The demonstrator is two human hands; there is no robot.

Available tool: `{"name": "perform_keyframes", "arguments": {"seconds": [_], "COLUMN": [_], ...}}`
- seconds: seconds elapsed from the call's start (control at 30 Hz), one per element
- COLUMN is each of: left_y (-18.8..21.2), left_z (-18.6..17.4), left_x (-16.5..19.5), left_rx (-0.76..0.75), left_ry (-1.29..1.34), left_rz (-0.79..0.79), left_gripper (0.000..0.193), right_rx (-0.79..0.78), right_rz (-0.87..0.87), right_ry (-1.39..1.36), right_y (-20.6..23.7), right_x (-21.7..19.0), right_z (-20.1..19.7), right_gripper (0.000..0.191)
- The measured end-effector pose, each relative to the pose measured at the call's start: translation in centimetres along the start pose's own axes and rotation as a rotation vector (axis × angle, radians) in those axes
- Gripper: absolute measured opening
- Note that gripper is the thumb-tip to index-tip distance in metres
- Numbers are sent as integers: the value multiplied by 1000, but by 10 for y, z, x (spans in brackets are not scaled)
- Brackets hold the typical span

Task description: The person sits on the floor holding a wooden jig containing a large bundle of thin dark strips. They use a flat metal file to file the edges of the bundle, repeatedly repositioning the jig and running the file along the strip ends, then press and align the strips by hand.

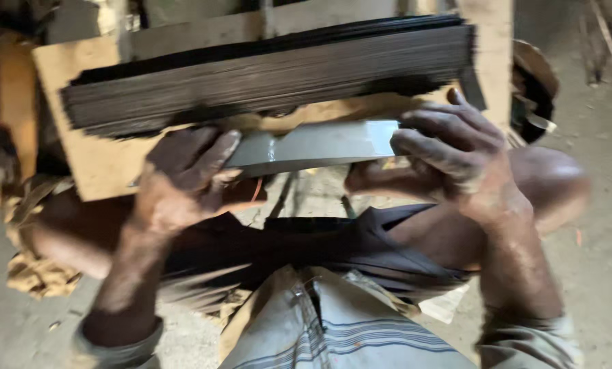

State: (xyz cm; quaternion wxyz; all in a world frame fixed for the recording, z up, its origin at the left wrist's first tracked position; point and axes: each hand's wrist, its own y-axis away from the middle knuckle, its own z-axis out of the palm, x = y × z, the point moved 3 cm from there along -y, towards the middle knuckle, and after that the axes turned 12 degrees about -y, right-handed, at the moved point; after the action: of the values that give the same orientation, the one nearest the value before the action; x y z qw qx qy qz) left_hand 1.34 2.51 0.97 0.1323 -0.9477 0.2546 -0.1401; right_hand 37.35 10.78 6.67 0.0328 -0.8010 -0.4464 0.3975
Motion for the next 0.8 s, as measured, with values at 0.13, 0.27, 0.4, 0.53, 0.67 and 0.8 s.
{"name": "perform_keyframes", "arguments": {"seconds": [0.13,0.27,0.4,0.53,0.67,0.8], "left_y": [-26,-75,-118,-174,-212,-223], "left_z": [5,-34,-22,4,18,-5], "left_x": [6,80,137,160,155,134], "left_rx": [-55,-3,216,200,120,271], "left_ry": [-158,-304,-355,-165,-55,28], "left_rz": [51,38,174,305,255,231], "left_gripper": [46,46,21,17,9,19], "right_rx": [267,417,453,484,685,753], "right_rz": [146,229,268,326,427,608], "right_ry": [-6,-29,-139,-112,-291,-418], "right_y": [51,91,86,80,81,84], "right_x": [26,7,13,14,40,54], "right_z": [-20,-53,-44,-36,-34,-34], "right_gripper": [25,17,14,16,25,28]}}
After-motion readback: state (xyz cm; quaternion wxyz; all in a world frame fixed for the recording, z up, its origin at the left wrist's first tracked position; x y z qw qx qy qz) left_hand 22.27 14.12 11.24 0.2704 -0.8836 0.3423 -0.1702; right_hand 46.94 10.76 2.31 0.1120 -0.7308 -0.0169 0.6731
